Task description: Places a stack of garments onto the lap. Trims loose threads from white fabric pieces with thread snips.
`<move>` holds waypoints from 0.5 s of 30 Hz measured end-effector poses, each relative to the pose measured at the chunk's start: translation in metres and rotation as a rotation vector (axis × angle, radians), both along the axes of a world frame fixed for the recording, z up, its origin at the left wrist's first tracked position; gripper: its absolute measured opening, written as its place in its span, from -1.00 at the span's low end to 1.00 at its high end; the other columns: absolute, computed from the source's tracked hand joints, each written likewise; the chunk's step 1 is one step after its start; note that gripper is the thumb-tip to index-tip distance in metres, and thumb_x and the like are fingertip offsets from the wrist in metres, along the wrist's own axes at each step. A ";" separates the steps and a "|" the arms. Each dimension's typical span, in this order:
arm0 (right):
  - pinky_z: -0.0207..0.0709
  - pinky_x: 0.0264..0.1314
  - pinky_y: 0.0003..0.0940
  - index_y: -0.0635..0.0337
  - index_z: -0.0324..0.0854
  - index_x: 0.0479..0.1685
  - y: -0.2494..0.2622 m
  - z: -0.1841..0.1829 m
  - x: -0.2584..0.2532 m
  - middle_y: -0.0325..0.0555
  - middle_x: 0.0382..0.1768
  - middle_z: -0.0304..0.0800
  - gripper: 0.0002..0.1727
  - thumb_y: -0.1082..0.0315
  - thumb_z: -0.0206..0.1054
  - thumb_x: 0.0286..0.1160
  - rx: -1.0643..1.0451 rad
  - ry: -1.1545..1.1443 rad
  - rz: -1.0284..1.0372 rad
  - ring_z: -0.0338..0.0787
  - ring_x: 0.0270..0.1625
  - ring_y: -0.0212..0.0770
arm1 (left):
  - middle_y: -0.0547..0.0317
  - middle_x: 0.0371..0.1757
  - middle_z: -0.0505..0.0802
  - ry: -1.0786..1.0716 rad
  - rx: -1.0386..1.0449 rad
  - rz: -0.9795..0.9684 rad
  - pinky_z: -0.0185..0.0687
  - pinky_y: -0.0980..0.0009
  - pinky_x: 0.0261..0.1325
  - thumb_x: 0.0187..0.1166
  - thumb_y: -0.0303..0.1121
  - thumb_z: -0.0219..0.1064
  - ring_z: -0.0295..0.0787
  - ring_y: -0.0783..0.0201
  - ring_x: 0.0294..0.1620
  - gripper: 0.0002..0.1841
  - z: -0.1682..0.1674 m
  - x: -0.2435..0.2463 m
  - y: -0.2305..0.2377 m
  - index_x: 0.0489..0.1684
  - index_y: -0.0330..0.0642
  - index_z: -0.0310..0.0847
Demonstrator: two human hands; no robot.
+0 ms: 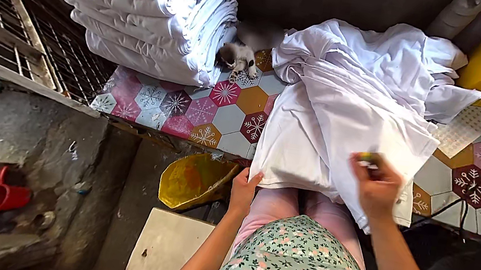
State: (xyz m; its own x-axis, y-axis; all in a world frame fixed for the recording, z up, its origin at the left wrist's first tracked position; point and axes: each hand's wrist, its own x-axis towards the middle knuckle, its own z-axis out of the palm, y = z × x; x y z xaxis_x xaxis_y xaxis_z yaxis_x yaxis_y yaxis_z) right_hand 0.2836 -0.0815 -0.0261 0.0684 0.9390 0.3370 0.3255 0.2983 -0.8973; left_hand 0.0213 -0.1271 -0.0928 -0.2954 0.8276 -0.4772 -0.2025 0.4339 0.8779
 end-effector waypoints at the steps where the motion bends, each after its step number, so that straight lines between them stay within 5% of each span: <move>1: 0.55 -0.25 -0.74 0.47 0.72 -0.11 -0.003 -0.015 -0.015 -0.20 -0.21 0.84 -0.82 0.48 0.37 0.47 -0.054 0.039 0.148 0.62 -0.35 -0.70 | -0.06 -0.03 0.85 -0.072 0.016 -0.008 0.83 0.34 0.01 0.67 -0.62 0.20 0.88 0.26 -0.10 -0.75 0.011 0.003 -0.002 0.25 -0.50 0.51; 4: 0.55 -0.16 -0.69 0.39 0.80 -0.09 -0.007 -0.041 -0.048 -0.08 -0.10 0.87 -0.78 0.42 0.46 0.40 -0.164 0.044 0.410 0.68 -0.22 -0.59 | -0.08 0.04 0.84 -0.173 0.056 -0.022 0.83 0.33 0.08 0.56 -0.75 0.19 0.88 0.24 -0.04 -0.62 0.034 0.010 -0.004 0.36 -0.52 0.40; 9: 0.63 0.06 -0.52 0.36 0.81 -0.06 -0.007 -0.052 -0.066 0.03 -0.06 0.86 -0.67 0.26 0.55 0.37 -0.220 -0.069 0.511 0.78 -0.05 -0.38 | -0.06 0.00 0.86 -0.217 0.075 -0.065 0.83 0.33 0.12 0.48 -0.81 0.22 0.89 0.23 -0.04 -0.57 0.051 0.015 -0.004 0.35 -0.50 0.38; 15: 0.44 -0.30 -0.68 0.39 0.78 -0.21 -0.010 -0.036 -0.060 -0.13 -0.39 0.75 -0.74 0.31 0.33 0.57 -0.158 -0.076 0.357 0.57 -0.39 -0.56 | 0.00 -0.10 0.88 -0.190 0.137 -0.037 0.84 0.32 0.07 0.56 -0.74 0.20 0.90 0.24 -0.13 -0.70 0.059 0.015 -0.001 0.23 -0.51 0.47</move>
State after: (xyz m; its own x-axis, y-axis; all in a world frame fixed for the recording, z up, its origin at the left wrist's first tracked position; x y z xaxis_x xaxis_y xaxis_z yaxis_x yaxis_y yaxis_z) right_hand 0.2231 -0.0919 -0.0620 -0.2915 0.9399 0.1780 0.2936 0.2650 -0.9185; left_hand 0.0365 -0.1286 -0.0341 -0.1790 0.8971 -0.4039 -0.3558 0.3238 0.8767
